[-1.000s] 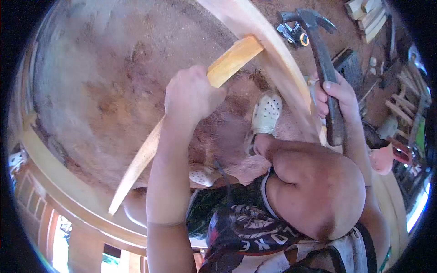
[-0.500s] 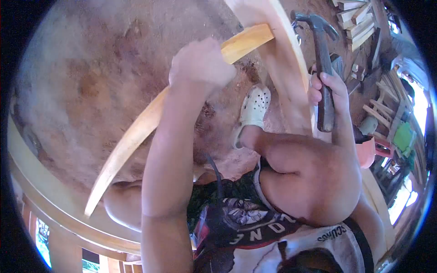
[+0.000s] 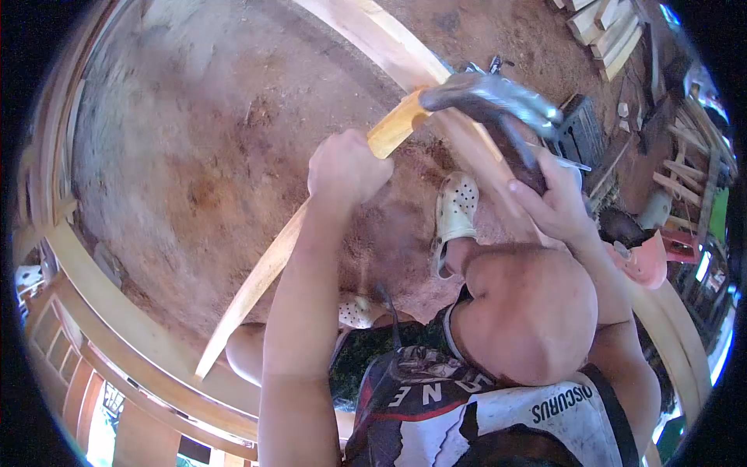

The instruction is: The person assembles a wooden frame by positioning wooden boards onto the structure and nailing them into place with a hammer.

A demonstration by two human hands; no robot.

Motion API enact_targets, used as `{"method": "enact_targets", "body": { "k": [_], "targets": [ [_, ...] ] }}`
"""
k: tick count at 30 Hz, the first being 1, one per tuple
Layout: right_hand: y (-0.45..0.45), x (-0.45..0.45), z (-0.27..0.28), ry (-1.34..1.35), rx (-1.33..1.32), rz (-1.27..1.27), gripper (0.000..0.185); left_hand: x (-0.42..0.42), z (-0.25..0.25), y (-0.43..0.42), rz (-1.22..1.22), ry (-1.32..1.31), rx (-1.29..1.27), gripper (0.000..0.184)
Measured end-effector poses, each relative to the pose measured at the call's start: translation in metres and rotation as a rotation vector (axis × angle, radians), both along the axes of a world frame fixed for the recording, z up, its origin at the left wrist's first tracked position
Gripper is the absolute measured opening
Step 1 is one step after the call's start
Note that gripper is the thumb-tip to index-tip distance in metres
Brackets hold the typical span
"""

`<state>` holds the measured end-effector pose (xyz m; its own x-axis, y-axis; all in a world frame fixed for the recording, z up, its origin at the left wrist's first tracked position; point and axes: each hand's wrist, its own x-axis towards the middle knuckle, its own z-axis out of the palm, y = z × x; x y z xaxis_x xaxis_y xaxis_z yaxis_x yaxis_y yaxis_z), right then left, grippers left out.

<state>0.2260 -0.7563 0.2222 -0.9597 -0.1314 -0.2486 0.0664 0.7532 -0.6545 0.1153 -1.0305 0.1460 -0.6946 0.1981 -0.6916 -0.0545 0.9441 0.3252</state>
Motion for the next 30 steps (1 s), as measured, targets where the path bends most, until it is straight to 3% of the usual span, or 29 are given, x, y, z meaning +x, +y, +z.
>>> {"method": "enact_targets", "body": {
  "k": [5,8,11,14,15,18,20,23,30],
  "targets": [
    [-0.009,-0.003,-0.003,-0.129,0.114,0.001,0.037,-0.001,-0.003,-0.007,0.011,-0.063,0.042,0.040],
    [-0.005,0.006,-0.009,0.030,-0.123,-0.263,0.025,0.006,-0.016,-0.011,0.006,-0.020,0.093,0.041],
    [-0.017,0.012,-0.010,0.112,-0.200,-0.306,0.031,0.009,-0.019,-0.013,0.040,0.077,0.139,0.038],
    [-0.020,0.022,-0.022,-0.066,0.146,-0.217,0.030,0.009,-0.017,-0.022,0.047,0.070,0.235,0.036],
    [-0.021,0.019,-0.026,-0.095,0.120,-0.101,0.029,0.010,-0.015,-0.023,0.036,0.088,0.253,0.035],
    [-0.032,0.026,-0.016,-0.178,0.180,-0.193,0.032,0.009,-0.013,-0.025,0.041,0.076,0.284,0.035],
    [-0.029,0.038,-0.017,-0.022,-0.067,-0.390,0.030,0.011,-0.017,-0.027,0.052,0.045,0.301,0.035],
    [-0.026,0.037,-0.010,0.115,-0.213,-0.425,0.029,0.012,-0.023,-0.027,0.059,0.109,0.350,0.035],
    [-0.013,0.019,0.005,-0.047,-0.193,-0.500,0.024,0.012,-0.021,-0.026,0.040,0.074,0.329,0.035]
  ]
}}
